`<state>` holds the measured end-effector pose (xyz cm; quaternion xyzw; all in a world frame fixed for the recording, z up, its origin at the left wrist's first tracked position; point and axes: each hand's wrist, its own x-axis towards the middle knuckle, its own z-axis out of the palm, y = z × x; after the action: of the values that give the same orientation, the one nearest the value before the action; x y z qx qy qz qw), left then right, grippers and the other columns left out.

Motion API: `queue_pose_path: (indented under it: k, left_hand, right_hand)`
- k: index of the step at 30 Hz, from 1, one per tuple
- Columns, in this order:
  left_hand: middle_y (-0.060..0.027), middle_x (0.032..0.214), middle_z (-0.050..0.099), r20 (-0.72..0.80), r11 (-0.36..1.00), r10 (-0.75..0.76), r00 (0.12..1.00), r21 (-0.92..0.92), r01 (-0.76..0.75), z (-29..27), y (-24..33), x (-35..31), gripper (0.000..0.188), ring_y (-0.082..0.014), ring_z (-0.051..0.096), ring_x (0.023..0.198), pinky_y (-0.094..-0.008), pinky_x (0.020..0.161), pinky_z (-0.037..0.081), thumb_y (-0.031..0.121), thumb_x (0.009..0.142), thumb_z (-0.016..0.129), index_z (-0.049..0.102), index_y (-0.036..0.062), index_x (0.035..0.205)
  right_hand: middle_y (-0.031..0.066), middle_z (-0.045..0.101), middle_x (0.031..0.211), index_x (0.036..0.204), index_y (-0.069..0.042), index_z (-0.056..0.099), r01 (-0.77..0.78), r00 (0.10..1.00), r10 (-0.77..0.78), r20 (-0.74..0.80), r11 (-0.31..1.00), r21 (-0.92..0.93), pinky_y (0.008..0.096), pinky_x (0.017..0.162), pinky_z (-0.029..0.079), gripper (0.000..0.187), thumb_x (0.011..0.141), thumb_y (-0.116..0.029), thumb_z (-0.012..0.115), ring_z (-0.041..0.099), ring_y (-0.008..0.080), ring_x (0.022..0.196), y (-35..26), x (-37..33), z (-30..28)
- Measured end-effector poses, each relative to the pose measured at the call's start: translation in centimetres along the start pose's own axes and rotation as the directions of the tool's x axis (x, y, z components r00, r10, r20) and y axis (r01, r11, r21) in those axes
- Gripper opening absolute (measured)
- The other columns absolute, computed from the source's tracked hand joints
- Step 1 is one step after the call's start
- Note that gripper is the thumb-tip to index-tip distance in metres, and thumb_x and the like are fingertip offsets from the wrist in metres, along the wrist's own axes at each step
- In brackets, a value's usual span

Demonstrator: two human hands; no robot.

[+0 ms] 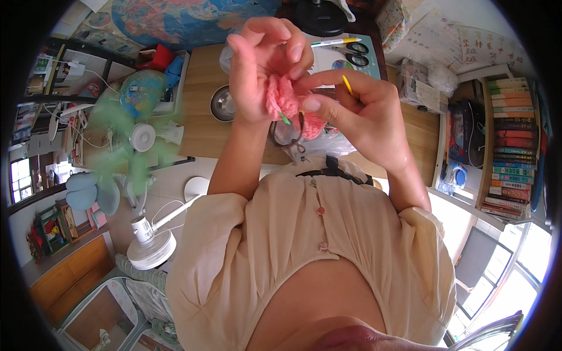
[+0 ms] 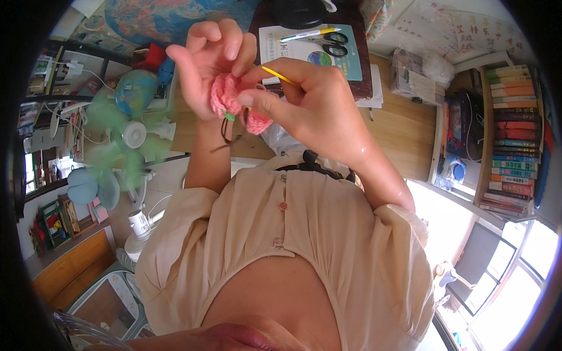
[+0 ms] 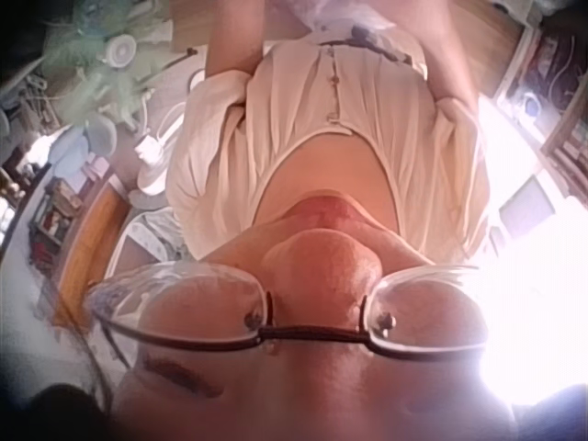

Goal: The person assembles a pink crocheted hair accessory by tying thread around a hair elastic and using scissors to cut the excess length.

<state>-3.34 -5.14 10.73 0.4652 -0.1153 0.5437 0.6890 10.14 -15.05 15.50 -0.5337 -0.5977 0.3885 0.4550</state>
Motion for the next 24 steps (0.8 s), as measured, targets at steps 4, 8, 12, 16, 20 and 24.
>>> queue_pose_path:
  k: [4, 8, 12, 16, 20, 24]
  left_hand:
    - [-0.0109, 0.092, 0.05, -0.008, 0.963, 0.056, 0.998, 0.265, -0.052, 0.2, 0.3, 0.1, 0.054, -0.015, 0.044, 0.066, -0.0272, 0.059, 0.04, 0.053, 0.1, 0.032, 0.047, 0.0022, 0.109]
    - [-0.0129, 0.097, 0.051, -0.038, 0.924, 0.164, 0.986, 0.355, -0.14, 0.1, 0.1, -0.1, 0.053, -0.0137, 0.046, 0.06, -0.0242, 0.053, 0.039, 0.051, 0.099, 0.038, 0.046, -0.0002, 0.108]
    - [-0.0132, 0.098, 0.051, -0.043, 0.872, 0.23, 0.972, 0.452, -0.187, 0.1, 0.4, -0.1, 0.051, -0.0115, 0.045, 0.053, -0.0215, 0.046, 0.036, 0.049, 0.099, 0.04, 0.046, -0.0002, 0.108]
    - [-0.0123, 0.099, 0.05, -0.004, 0.819, 0.294, 0.956, 0.516, -0.25, 0.4, 0.3, -0.2, 0.049, -0.0104, 0.045, 0.053, -0.0211, 0.047, 0.036, 0.046, 0.099, 0.043, 0.047, -0.0011, 0.108]
    - [-0.0105, 0.101, 0.05, 0.108, 0.741, 0.327, 0.939, 0.587, -0.326, -0.4, -0.4, -0.3, 0.04, -0.0074, 0.044, 0.053, -0.0203, 0.047, 0.036, 0.032, 0.091, 0.063, 0.05, -0.0025, 0.105]
    - [-0.0056, 0.085, 0.054, 0.009, 0.74, 0.169, 0.986, 0.66, -0.133, 0.8, 0.2, -1.2, 0.034, -0.0052, 0.046, 0.058, -0.0184, 0.052, 0.038, 0.009, 0.079, 0.076, 0.054, -0.0023, 0.102]
  right_hand:
    - [-0.0059, 0.039, 0.052, 0.094, 0.0, 0.07, -0.069, 0.997, 0.064, 0.032, 0.979, 0.192, 0.0232, 0.045, 0.03, 0.018, 0.083, -0.014, 0.072, 0.032, 0.0021, 0.049, 0.0, 0.5, 0.6]
    - [-0.0046, 0.048, 0.058, 0.092, 0.003, 0.069, -0.092, 0.996, 0.083, 0.04, 0.919, 0.383, 0.0215, 0.051, 0.035, 0.015, 0.084, -0.011, 0.07, 0.04, 0.0019, 0.055, 0.8, 0.9, 0.0]
    - [-0.0058, 0.048, 0.061, 0.092, 0.003, 0.068, -0.11, 0.992, 0.079, 0.1, 0.925, 0.363, 0.021, 0.052, 0.035, 0.012, 0.086, -0.008, 0.068, 0.04, 0.0015, 0.058, 0.5, 0.8, 0.4]
    - [-0.0075, 0.045, 0.059, 0.091, 0.003, 0.067, -0.126, 0.981, 0.091, 0.17, 0.97, 0.207, 0.0207, 0.052, 0.035, 0.01, 0.087, -0.007, 0.068, 0.041, 0.0015, 0.058, 0.4, 1.0, -0.1]
    - [-0.0067, 0.045, 0.058, 0.09, 0.004, 0.066, -0.144, 0.989, 0.117, 0.091, 0.906, 0.397, 0.0208, 0.053, 0.04, 0.01, 0.088, -0.006, 0.067, 0.045, 0.0013, 0.057, 0.8, 1.3, -0.5]
    - [-0.0045, 0.051, 0.058, 0.092, 0.006, 0.064, -0.15, 0.987, 0.16, 0.018, 0.872, 0.465, 0.0201, 0.052, 0.044, 0.011, 0.089, -0.004, 0.065, 0.048, 0.0012, 0.056, 1.0, 1.4, -0.7]
